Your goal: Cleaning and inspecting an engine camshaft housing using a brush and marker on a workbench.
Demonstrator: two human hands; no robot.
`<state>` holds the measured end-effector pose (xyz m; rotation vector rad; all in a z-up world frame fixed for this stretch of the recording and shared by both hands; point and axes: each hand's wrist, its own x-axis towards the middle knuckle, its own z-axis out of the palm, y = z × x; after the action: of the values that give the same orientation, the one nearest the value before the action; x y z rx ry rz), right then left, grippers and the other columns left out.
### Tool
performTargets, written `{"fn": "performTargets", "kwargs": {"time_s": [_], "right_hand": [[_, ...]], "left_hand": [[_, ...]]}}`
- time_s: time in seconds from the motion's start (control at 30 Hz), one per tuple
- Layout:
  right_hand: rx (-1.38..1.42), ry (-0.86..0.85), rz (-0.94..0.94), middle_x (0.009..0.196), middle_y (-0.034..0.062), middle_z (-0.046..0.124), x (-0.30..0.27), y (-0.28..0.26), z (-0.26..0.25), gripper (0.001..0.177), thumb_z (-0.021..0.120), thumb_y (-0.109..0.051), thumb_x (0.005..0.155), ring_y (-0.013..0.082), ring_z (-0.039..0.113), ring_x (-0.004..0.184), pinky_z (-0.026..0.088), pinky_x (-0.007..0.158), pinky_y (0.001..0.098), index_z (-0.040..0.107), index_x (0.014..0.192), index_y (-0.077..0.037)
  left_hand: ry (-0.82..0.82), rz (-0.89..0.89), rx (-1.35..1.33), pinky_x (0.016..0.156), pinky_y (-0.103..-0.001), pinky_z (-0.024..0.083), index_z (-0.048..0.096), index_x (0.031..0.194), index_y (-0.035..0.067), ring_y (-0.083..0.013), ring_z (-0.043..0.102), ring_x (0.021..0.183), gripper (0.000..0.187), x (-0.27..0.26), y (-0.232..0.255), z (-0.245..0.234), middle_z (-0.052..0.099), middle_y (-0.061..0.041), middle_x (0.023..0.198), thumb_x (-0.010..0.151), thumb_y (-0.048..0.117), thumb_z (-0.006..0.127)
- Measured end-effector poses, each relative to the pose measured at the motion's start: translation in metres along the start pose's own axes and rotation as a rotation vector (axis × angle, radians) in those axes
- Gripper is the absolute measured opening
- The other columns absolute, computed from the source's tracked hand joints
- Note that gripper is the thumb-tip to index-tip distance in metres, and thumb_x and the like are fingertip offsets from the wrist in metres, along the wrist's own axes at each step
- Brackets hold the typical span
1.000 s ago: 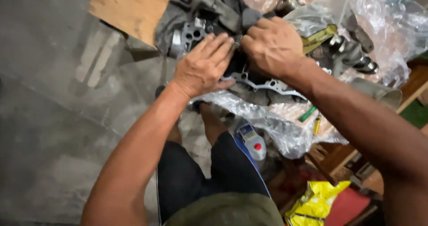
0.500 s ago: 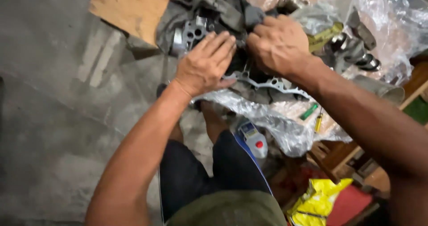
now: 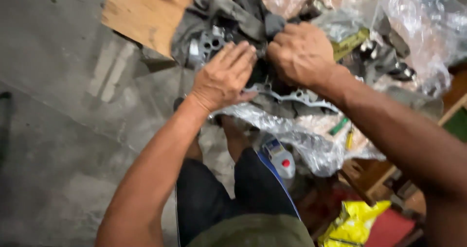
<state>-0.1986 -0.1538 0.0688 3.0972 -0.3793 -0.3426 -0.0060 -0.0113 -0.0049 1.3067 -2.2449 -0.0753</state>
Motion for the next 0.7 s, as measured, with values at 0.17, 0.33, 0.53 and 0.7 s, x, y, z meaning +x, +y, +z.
{"fn": "performTargets", "kwargs": {"time_s": [0.17,0.33,0.53,0.7], "right_hand": [[-0.017,0.03,-0.03,0.072,0.0019,0.06,-0.006,0.0,0.003,0.021,0.056,-0.025,0.094,0.0243,0.055,0.065,0.039,0.059,0.0376,0.059,0.075,-0.017],[-0.009,0.078,-0.027,0.073,0.0012,0.059,0.003,0.001,0.005,0.023,0.056,-0.028,0.095,0.0259,0.057,0.068,0.041,0.062,0.0386,0.056,0.075,-0.019],[0.023,-0.535,0.141,0.073,-0.0011,0.058,-0.028,0.016,-0.047,0.025,0.047,-0.015,0.108,0.0161,0.051,0.064,0.049,0.063,0.0307,0.06,0.086,-0.013],[-0.073,-0.509,0.348,0.065,-0.0083,0.053,-0.083,0.034,-0.074,0.035,0.045,-0.02,0.113,0.0106,0.046,0.059,0.046,0.056,0.0264,0.054,0.079,-0.019]], "left_hand": [[-0.003,-0.007,-0.007,0.112,-0.05,0.045,0.071,0.127,-0.003,-0.0365,0.057,0.131,0.075,0.0,0.007,0.002,0.066,-0.021,0.135,0.089,0.062,0.076],[-0.004,0.004,-0.002,0.113,-0.051,0.044,0.072,0.127,-0.004,-0.0373,0.057,0.131,0.075,-0.001,0.002,0.003,0.065,-0.021,0.135,0.094,0.064,0.068],[-0.021,0.013,0.112,0.114,-0.045,0.045,0.07,0.131,0.0,-0.0305,0.058,0.132,0.079,0.004,0.002,-0.001,0.065,-0.016,0.138,0.095,0.07,0.065],[-0.021,0.007,0.104,0.114,-0.047,0.045,0.071,0.13,-0.001,-0.0327,0.057,0.132,0.081,0.003,0.005,0.0,0.065,-0.018,0.138,0.094,0.072,0.066]]}}
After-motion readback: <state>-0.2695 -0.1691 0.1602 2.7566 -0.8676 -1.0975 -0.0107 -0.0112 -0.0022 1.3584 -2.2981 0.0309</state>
